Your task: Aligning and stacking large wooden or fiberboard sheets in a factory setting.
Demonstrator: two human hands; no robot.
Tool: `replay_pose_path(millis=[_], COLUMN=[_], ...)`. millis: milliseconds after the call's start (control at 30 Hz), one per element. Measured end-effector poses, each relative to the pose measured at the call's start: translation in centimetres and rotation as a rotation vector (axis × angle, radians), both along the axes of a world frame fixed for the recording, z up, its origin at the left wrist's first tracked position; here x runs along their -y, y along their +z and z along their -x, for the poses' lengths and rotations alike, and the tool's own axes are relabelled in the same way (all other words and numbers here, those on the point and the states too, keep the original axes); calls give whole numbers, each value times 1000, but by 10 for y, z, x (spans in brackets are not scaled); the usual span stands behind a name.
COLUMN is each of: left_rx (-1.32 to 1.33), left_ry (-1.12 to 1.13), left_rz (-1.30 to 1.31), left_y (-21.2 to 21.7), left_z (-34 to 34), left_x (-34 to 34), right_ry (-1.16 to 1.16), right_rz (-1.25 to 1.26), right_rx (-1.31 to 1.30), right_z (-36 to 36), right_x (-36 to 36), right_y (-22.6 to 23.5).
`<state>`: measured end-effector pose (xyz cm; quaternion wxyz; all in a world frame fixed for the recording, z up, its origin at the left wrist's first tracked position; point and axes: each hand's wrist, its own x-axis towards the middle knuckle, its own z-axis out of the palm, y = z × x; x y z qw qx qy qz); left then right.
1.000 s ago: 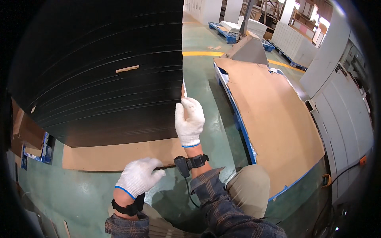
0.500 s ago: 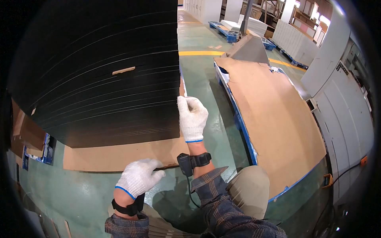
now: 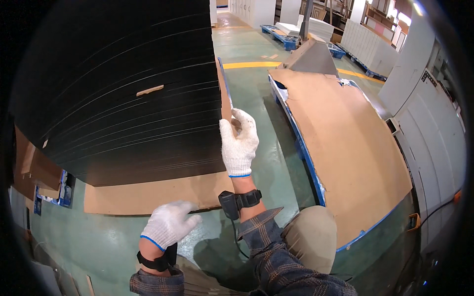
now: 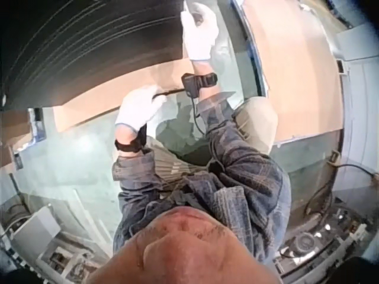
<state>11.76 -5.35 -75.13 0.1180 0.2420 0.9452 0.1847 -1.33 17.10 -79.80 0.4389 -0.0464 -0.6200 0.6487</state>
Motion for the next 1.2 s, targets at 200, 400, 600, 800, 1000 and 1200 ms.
replay_pose_path(millis=[200,400,600,800,1000,1200], left_rx=[-25,-12,-31,-73,-55,14], left_ry=[-12,-16,-27,-34,-26,7], left_rz=[5,48,55,16,26,-8], left_y=[-2,-7,-6,-6,-1,2], left_z=[-1,-1,-5,-6,-6,0], left_x=[0,0,-3,3,2,-2], right_ry=[-9,-67,-180,-210,-274,-231], right_rz=[-3,-120,-326,-356,-421,-406], right_rx=[32,-100,-162,-161,-195,-190], right_z=[1,1,-2,-2,-2,-7], right_x=[0,1,-1,6,-1,4], right_y=[-1,2,8,13,18,24])
